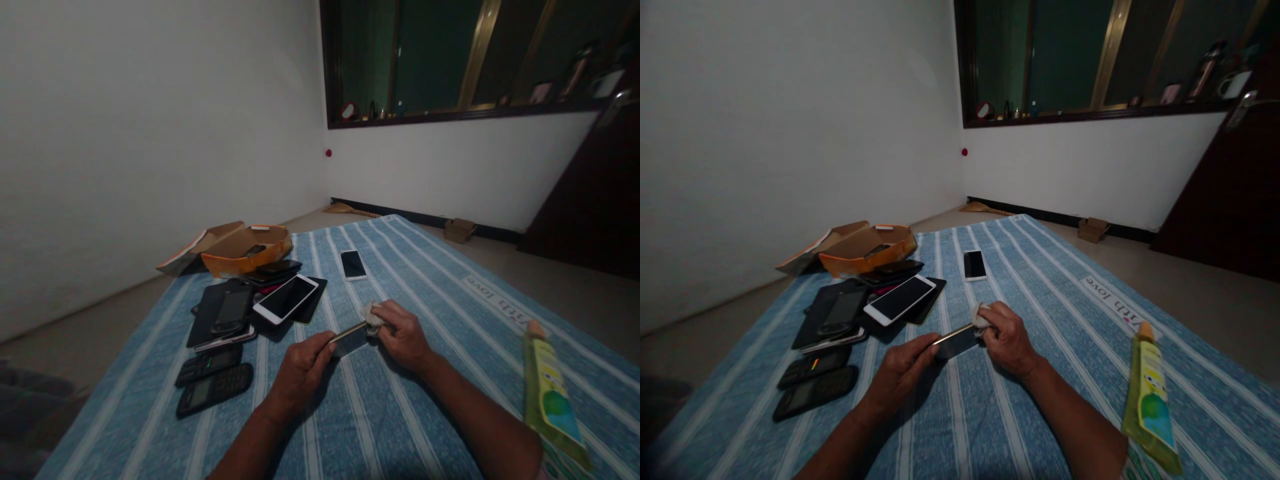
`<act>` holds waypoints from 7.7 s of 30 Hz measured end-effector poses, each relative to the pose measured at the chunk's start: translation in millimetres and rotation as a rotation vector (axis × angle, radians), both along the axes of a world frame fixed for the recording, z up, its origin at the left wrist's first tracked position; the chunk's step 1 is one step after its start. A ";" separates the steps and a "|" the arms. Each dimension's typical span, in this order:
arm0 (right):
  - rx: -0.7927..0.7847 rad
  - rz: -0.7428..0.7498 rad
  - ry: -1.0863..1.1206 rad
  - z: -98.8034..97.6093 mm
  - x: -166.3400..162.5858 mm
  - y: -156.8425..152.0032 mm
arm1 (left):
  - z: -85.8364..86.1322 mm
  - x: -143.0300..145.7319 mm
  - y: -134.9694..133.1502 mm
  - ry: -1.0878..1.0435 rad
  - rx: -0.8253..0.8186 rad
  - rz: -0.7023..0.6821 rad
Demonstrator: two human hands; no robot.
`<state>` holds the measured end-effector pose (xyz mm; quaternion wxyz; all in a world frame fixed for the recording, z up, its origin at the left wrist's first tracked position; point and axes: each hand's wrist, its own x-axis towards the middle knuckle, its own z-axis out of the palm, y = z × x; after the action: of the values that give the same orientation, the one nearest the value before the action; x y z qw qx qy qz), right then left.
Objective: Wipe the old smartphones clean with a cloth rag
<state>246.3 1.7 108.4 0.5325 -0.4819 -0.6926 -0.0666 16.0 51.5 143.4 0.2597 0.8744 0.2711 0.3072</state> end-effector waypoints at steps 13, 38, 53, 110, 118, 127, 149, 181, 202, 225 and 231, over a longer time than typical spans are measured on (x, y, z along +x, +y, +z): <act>0.055 -0.037 -0.291 4.8 -10.7 -5.4 | -13.6 7.7 -4.1 -0.013 0.208 0.043; -0.098 0.025 -0.461 17.5 20.8 -4.2 | -8.3 12.5 -2.6 -0.010 0.159 0.021; -0.058 -0.009 -0.392 9.7 21.5 6.8 | -6.6 11.0 -1.2 -0.041 0.010 0.031; -0.116 0.089 -0.476 18.7 -25.9 0.9 | -11.4 -5.4 17.5 -0.173 -0.709 -0.117; -0.071 0.110 -0.476 16.7 -42.9 -0.7 | -13.4 -5.2 19.2 -0.210 -0.790 -0.156; -0.093 0.137 -0.483 19.0 -36.2 0.5 | -6.4 -2.4 15.2 -0.242 -0.829 -0.154; -0.102 0.160 -0.512 19.0 -39.0 -0.8 | -7.7 -1.9 15.5 -0.250 -0.869 -0.125; -0.282 0.192 -0.536 32.2 9.5 5.6 | -12.3 -3.6 17.2 -0.214 -0.846 -0.050; -0.348 0.165 -0.519 38.6 32.6 7.1 | -10.0 3.3 14.9 -0.169 -0.752 -0.051; -0.489 0.262 -0.418 50.6 31.2 4.9 | -0.2 9.2 12.5 -0.144 -0.723 0.021; -0.488 0.304 -0.524 57.6 27.2 9.0 | 3.6 12.7 9.9 -0.179 -0.745 0.044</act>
<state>273.4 10.7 166.0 0.2111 -0.4529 -0.8642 0.0587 28.8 61.3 147.0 0.5756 0.6840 0.3591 0.2683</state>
